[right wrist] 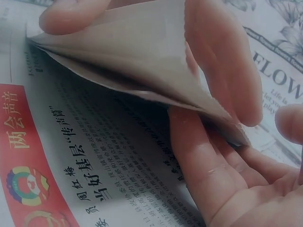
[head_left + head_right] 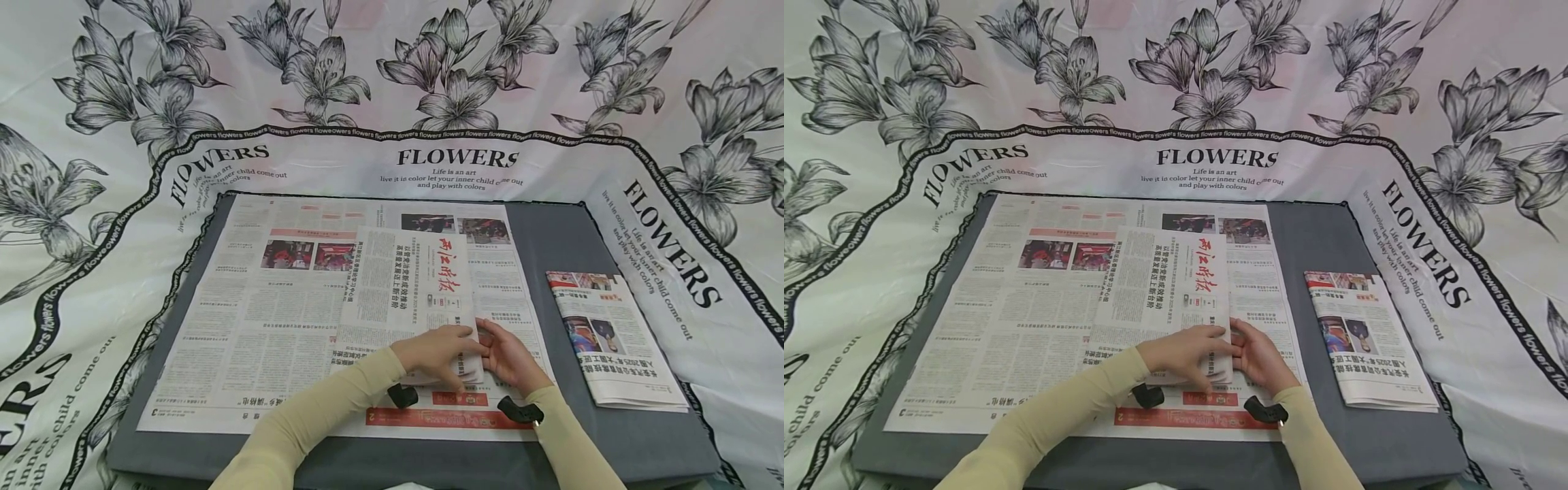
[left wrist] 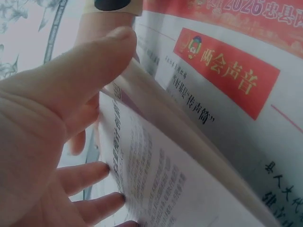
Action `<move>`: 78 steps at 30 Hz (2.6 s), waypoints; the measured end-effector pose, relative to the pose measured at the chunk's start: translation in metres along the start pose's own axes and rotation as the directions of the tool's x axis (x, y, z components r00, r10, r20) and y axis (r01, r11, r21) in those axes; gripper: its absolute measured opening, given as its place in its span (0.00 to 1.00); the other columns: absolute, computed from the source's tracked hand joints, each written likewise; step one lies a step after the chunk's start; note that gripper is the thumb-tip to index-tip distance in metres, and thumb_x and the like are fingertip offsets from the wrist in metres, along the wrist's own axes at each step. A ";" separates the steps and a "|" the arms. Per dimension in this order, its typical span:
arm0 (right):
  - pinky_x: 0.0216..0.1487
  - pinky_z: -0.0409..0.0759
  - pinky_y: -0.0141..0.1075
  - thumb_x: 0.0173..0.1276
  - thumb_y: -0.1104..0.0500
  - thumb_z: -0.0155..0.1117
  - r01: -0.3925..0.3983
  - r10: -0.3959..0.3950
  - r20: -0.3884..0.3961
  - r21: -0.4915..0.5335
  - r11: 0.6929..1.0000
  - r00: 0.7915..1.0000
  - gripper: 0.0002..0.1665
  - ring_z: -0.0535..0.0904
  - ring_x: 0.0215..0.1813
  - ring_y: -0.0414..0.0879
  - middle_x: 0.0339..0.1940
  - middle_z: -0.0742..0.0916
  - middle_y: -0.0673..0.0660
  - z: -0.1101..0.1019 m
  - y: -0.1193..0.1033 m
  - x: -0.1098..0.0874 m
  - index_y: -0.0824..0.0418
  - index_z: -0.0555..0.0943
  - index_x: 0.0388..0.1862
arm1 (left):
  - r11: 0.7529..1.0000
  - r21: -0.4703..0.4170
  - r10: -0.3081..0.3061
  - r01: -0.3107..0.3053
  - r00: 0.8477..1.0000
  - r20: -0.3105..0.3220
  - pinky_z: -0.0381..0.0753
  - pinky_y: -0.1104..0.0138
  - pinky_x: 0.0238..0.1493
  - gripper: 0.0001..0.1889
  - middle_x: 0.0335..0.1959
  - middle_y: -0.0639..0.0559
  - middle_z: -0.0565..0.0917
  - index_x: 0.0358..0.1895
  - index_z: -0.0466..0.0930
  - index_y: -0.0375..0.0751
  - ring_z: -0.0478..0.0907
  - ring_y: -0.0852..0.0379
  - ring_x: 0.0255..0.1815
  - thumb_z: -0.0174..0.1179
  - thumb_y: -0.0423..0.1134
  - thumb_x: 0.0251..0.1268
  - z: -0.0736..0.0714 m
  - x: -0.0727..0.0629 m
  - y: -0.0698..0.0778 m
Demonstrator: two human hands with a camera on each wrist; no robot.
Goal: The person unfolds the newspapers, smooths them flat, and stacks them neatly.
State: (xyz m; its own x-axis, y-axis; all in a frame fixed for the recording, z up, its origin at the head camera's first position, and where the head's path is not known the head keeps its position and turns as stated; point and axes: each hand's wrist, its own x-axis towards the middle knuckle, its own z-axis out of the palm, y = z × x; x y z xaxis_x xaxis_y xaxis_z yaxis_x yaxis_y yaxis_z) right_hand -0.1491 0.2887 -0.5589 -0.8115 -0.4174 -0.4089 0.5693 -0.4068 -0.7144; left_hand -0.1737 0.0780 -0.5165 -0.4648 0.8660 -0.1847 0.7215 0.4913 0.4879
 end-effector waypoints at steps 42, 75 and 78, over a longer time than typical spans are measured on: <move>0.47 0.89 0.40 0.87 0.54 0.38 0.007 -0.008 -0.007 -0.145 0.989 1.000 0.36 0.89 0.51 0.44 0.52 0.89 0.49 0.004 -0.002 -0.002 0.64 0.41 0.84 | 0.994 -0.095 -0.087 0.046 0.867 -0.490 0.79 0.63 0.66 0.30 0.67 0.48 0.81 0.71 0.74 0.43 0.81 0.52 0.66 0.55 0.20 0.67 -0.047 -0.061 -0.008; 0.43 0.88 0.39 0.77 0.59 0.57 -0.083 0.022 -0.143 -0.437 0.896 0.989 0.44 0.89 0.43 0.43 0.43 0.90 0.51 0.034 0.003 0.019 0.67 0.48 0.83 | 0.970 -0.239 -0.238 0.037 0.330 -0.914 0.75 0.76 0.19 0.25 0.50 0.31 0.87 0.57 0.81 0.30 0.59 0.73 0.10 0.54 0.14 0.56 -0.047 -0.171 -0.066; 0.42 0.86 0.40 0.72 0.62 0.60 -0.087 0.004 -0.173 -0.475 0.876 0.985 0.47 0.88 0.41 0.44 0.41 0.90 0.51 0.042 0.007 0.023 0.65 0.49 0.83 | 0.983 -0.178 -0.144 -0.045 0.411 -0.900 0.85 0.70 0.32 0.24 0.52 0.34 0.88 0.58 0.81 0.29 0.75 0.61 0.17 0.55 0.15 0.56 -0.036 -0.148 -0.047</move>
State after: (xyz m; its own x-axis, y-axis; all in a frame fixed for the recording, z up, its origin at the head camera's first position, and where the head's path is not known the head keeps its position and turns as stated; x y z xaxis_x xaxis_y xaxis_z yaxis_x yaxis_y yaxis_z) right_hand -0.1582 0.2421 -0.5493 -0.8198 -0.2725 -0.5037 0.5064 0.0661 -0.8598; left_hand -0.1579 -0.0763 -0.4813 -0.7570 0.2006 0.6219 0.6388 0.4278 0.6395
